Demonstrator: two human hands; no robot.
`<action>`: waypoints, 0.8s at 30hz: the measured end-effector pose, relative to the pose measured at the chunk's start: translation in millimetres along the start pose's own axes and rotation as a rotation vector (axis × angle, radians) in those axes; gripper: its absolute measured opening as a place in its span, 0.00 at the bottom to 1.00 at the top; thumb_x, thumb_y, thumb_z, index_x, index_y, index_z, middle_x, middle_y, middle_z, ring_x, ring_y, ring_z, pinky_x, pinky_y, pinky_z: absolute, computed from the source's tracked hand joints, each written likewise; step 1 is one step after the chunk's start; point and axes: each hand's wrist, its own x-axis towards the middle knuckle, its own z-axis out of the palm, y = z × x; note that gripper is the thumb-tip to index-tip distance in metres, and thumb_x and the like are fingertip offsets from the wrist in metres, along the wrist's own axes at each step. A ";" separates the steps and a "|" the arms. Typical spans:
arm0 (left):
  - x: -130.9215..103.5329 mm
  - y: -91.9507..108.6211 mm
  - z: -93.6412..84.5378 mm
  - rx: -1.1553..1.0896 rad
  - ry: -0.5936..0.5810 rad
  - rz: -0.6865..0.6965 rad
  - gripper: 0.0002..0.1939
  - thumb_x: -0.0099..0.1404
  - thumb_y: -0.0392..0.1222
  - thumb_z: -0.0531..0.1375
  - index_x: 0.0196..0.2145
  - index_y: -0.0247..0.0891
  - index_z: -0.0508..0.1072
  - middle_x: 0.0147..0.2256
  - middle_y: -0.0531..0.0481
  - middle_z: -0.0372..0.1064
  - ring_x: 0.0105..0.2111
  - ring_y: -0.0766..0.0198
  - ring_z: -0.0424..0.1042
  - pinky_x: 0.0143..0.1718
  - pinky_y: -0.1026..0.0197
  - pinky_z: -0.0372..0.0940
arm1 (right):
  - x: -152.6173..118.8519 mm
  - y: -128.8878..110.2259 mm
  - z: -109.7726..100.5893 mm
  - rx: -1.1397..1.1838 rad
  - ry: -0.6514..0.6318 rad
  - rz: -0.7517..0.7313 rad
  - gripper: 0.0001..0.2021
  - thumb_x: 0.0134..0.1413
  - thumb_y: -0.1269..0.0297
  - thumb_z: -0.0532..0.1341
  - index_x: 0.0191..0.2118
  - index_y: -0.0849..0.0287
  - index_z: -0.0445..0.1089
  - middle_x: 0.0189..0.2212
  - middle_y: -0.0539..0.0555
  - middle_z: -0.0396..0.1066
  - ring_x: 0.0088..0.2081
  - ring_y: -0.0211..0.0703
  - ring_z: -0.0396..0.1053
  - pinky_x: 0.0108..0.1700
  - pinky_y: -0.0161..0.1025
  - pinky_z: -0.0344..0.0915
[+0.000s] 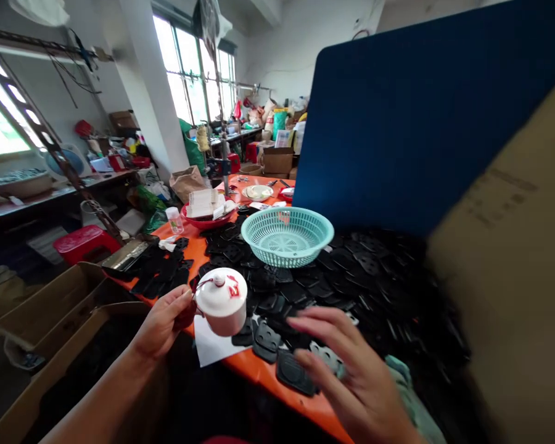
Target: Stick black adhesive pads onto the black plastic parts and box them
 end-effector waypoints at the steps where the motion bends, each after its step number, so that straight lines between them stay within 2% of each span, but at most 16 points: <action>1: -10.2 -0.8 8.7 -0.023 -0.052 -0.028 0.27 0.52 0.59 0.69 0.23 0.36 0.60 0.19 0.60 0.50 0.19 0.76 0.46 0.19 0.70 0.41 | 8.1 -10.1 2.2 0.054 -0.060 -0.030 0.15 0.62 0.53 0.60 0.53 0.45 0.72 0.52 0.55 0.67 0.53 0.50 0.68 0.54 0.42 0.68; 3: -26.3 -1.3 23.1 -0.064 -0.157 -0.074 0.27 0.54 0.59 0.69 0.23 0.36 0.60 0.19 0.61 0.48 0.19 0.75 0.44 0.20 0.69 0.40 | 25.6 -30.0 4.8 0.165 -0.145 -0.064 0.19 0.60 0.49 0.62 0.55 0.46 0.71 0.55 0.57 0.64 0.55 0.51 0.65 0.56 0.45 0.65; 5: -37.0 -0.3 33.5 -0.086 -0.253 -0.104 0.26 0.55 0.58 0.68 0.23 0.36 0.60 0.18 0.61 0.48 0.19 0.75 0.44 0.20 0.69 0.40 | 39.4 -45.7 4.0 0.265 -0.272 -0.038 0.22 0.58 0.46 0.63 0.55 0.47 0.71 0.55 0.58 0.64 0.58 0.53 0.63 0.58 0.48 0.63; 8: -44.0 3.5 41.9 -0.087 -0.368 -0.148 0.25 0.56 0.57 0.68 0.23 0.36 0.60 0.18 0.60 0.48 0.20 0.74 0.44 0.22 0.68 0.42 | 47.2 -59.4 -1.5 0.391 -0.415 0.017 0.20 0.56 0.46 0.65 0.50 0.50 0.76 0.54 0.59 0.64 0.58 0.53 0.61 0.58 0.50 0.62; 13: -37.2 12.5 43.3 -0.010 -0.556 -0.229 0.25 0.53 0.58 0.68 0.21 0.36 0.62 0.18 0.58 0.51 0.20 0.72 0.47 0.24 0.66 0.45 | 49.1 -69.7 -10.3 0.638 -0.468 0.149 0.13 0.49 0.52 0.71 0.39 0.52 0.80 0.48 0.56 0.66 0.50 0.48 0.66 0.53 0.46 0.65; 17: -32.2 21.7 48.2 0.115 -0.760 -0.195 0.24 0.52 0.58 0.68 0.20 0.35 0.66 0.20 0.53 0.58 0.23 0.69 0.54 0.26 0.64 0.49 | 62.4 -67.3 -9.0 0.877 -0.511 0.347 0.12 0.46 0.55 0.71 0.34 0.57 0.80 0.44 0.55 0.68 0.41 0.44 0.69 0.42 0.39 0.67; 19: -34.5 27.5 54.5 0.101 -0.789 -0.210 0.25 0.50 0.59 0.69 0.19 0.35 0.66 0.19 0.53 0.57 0.21 0.70 0.53 0.24 0.64 0.48 | 68.0 -60.0 -4.8 0.993 -0.562 0.435 0.13 0.45 0.56 0.70 0.33 0.60 0.79 0.40 0.55 0.70 0.36 0.41 0.69 0.35 0.36 0.66; 21: -39.5 33.8 61.8 0.041 -0.761 -0.244 0.26 0.48 0.59 0.70 0.20 0.36 0.64 0.17 0.56 0.54 0.19 0.72 0.49 0.22 0.65 0.45 | 69.0 -51.8 1.3 1.083 -0.602 0.479 0.14 0.45 0.56 0.70 0.33 0.63 0.78 0.35 0.55 0.72 0.32 0.40 0.68 0.32 0.34 0.64; 24: -49.4 42.7 71.7 -0.045 -0.683 -0.266 0.27 0.48 0.58 0.70 0.19 0.37 0.61 0.16 0.59 0.49 0.17 0.75 0.45 0.20 0.67 0.41 | 61.2 -45.1 11.3 1.230 -0.585 0.536 0.16 0.48 0.54 0.68 0.36 0.64 0.76 0.33 0.56 0.74 0.32 0.42 0.70 0.34 0.35 0.65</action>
